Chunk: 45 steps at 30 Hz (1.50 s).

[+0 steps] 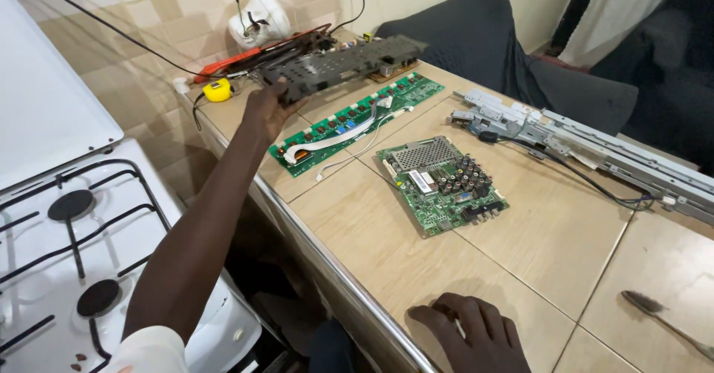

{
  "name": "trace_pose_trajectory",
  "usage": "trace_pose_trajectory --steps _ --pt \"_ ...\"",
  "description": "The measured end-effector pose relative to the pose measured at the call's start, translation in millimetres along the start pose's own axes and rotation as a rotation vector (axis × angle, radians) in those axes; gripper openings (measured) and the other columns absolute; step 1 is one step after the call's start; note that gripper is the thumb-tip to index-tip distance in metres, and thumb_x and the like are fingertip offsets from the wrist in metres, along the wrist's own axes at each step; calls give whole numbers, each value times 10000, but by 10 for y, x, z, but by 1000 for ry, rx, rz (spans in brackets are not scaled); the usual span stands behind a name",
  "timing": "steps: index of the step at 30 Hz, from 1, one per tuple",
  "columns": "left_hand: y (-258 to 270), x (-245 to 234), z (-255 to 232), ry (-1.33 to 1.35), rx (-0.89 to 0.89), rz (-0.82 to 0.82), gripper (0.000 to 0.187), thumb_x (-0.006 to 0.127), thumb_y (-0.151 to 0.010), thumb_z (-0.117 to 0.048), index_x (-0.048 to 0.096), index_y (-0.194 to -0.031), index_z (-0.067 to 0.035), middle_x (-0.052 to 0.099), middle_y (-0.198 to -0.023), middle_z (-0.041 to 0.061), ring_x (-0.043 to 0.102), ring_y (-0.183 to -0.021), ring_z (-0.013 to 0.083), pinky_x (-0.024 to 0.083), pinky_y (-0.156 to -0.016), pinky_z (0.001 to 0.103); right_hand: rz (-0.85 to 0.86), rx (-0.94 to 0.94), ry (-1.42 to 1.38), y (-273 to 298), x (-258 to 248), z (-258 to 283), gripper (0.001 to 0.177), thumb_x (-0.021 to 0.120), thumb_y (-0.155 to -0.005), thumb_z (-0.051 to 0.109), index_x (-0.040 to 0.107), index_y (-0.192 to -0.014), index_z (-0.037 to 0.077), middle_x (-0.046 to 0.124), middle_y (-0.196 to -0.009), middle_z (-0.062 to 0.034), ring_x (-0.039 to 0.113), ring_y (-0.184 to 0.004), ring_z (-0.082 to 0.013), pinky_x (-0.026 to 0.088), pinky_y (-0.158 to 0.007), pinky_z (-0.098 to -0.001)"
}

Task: Cleaning and inspecting electronic circuit boards and metal components using a brush and cotton swab.

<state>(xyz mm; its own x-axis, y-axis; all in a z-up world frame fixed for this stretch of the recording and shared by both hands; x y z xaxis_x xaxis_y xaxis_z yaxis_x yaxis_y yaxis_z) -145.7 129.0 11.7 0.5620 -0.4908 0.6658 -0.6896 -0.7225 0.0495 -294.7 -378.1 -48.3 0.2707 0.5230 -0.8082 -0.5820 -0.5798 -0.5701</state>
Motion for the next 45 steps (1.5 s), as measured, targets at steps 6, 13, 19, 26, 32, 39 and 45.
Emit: trace_pose_trajectory --steps 6,13,19,26,32,39,45 --pt "-218 -189 104 17 -51 -17 259 694 -922 -16 566 -1118 96 648 -1309 340 652 -1209 491 638 -969 608 165 -12 -92 -9 21 -27 805 502 -666 1010 684 -1256 494 594 -1212 111 602 -1084 -141 427 -745 -410" --pt "-420 -415 115 121 -58 -17 307 680 -951 -58 567 -1220 37 668 -1352 250 642 -1262 411 615 -1023 588 116 -31 -93 -40 -21 9 758 432 -729 981 683 -1226 466 594 -1176 122 599 -1040 -130 418 -741 -388" --pt "-391 -405 -34 227 -6 -22 306 663 -939 18 559 -1225 52 684 -1299 274 687 -1178 424 607 -1010 615 99 -30 -66 -40 -9 2 768 429 -714 1004 675 -1219 481 595 -1171 126 606 -1033 -139 431 -723 -395" --pt "-233 -433 -65 171 36 -58 300 658 -959 -22 576 -1238 49 674 -1352 235 668 -1219 381 616 -1022 601 120 -2 -89 -37 -6 7 767 442 -702 1012 690 -1207 490 593 -1177 127 599 -1043 -132 423 -733 -385" --pt "-661 -803 126 126 43 -54 207 687 -949 -19 613 -1143 -6 733 -1222 168 700 -1185 326 608 -1017 647 229 12 -69 -43 16 7 655 576 -746 905 632 -1256 498 575 -1187 146 556 -1101 -171 416 -778 -430" --pt "-843 -992 150 112 -13 -68 237 644 -953 32 592 -1178 -20 713 -1289 164 692 -1224 362 592 -1028 654 179 -74 -167 -33 -17 -10 750 395 -840 932 636 -1317 406 557 -1224 48 558 -1118 -232 402 -844 -450" --pt "-999 -1077 191 6 -59 -85 251 542 -995 23 561 -1220 -88 670 -1367 151 670 -1236 367 623 -1015 604 226 -98 -185 -41 -40 22 818 327 -856 952 602 -1344 356 530 -1248 7 514 -1158 -264 383 -827 -448"
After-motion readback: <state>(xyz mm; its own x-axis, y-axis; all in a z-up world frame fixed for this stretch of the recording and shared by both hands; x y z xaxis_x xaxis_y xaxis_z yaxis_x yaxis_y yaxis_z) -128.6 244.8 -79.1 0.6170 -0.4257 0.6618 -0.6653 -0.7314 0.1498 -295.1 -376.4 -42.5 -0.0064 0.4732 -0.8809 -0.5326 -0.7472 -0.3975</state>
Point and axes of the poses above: each hand's wrist, its own y-axis away from the middle knuckle, its own x-axis out of the palm, z = x × y, the point moved 5 cm from there along -y, towards the middle knuckle
